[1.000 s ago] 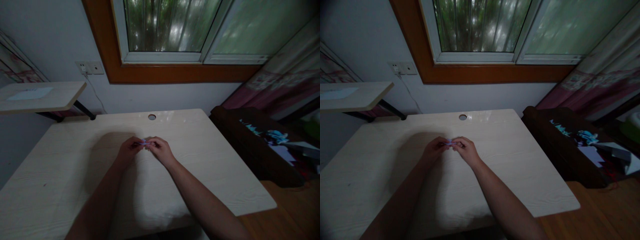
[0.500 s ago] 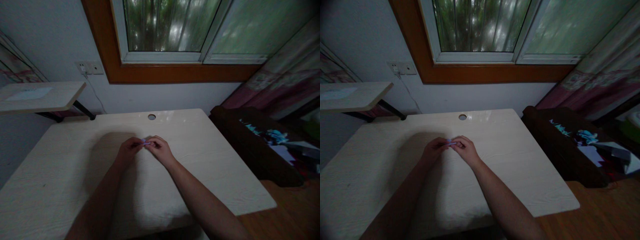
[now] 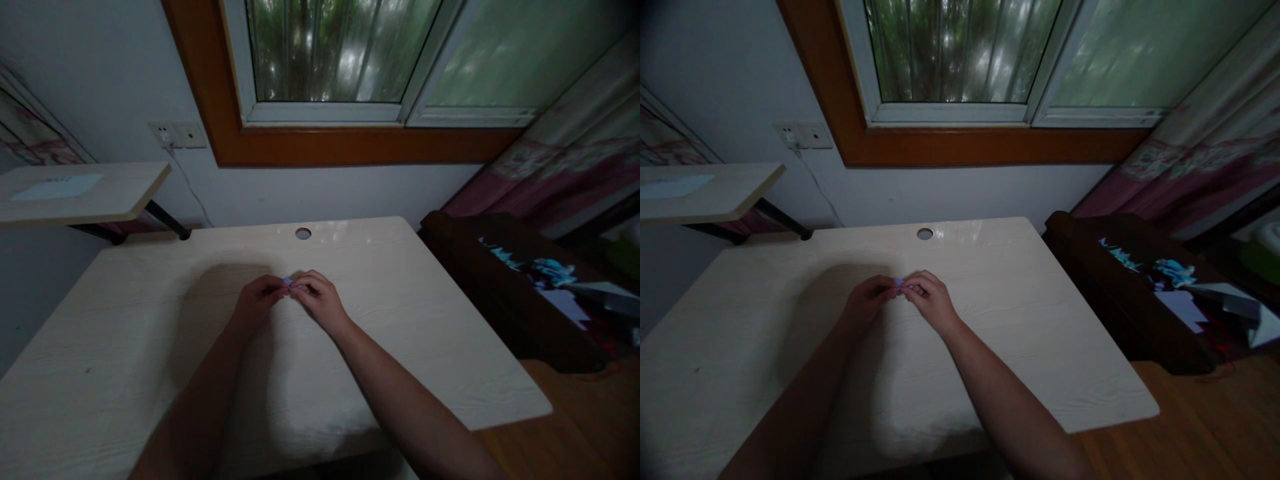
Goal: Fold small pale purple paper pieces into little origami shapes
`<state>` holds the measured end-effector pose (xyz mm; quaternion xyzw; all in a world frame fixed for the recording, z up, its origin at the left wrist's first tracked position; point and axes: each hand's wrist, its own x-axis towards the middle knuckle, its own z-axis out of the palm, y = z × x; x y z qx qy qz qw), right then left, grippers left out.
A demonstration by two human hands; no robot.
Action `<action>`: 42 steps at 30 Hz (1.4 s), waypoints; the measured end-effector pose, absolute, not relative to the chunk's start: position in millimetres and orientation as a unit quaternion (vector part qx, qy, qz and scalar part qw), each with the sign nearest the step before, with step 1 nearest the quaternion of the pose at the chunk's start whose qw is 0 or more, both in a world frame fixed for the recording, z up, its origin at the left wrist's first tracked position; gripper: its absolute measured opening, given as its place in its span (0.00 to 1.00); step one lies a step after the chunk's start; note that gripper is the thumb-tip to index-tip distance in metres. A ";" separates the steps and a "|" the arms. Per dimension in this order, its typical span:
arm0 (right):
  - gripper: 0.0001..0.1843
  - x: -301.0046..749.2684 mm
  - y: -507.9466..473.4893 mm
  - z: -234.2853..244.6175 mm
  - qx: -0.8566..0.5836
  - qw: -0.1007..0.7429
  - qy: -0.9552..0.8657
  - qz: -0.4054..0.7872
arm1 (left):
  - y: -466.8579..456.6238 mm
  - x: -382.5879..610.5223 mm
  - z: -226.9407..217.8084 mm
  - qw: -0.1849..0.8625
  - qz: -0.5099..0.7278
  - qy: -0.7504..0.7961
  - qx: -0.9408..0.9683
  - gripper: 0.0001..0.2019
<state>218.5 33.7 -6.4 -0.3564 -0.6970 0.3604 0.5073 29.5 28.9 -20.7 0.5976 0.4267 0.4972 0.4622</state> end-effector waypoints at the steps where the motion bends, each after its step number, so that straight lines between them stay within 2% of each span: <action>1: 0.03 218.4 33.4 -5.6 -0.357 0.509 -0.695 0.361 | 29.0 29.5 -21.4 0.464 0.499 0.426 0.595 0.07; 13: 0.07 218.8 35.5 -15.2 -0.332 0.503 -0.694 0.393 | 26.4 31.1 -18.7 0.496 0.504 0.424 0.565 0.10; 23: 0.07 218.7 34.5 -15.6 -0.353 0.479 -0.720 0.357 | 28.2 35.7 -20.1 0.518 0.525 0.416 0.531 0.15; 36: 0.06 217.9 32.0 -9.5 -0.363 0.475 -0.727 0.338 | 27.7 33.6 -19.5 0.492 0.511 0.431 0.558 0.11; 42: 0.06 218.9 32.8 -8.7 -0.365 0.482 -0.726 0.329 | 23.7 36.3 -13.0 0.482 0.484 0.439 0.584 0.14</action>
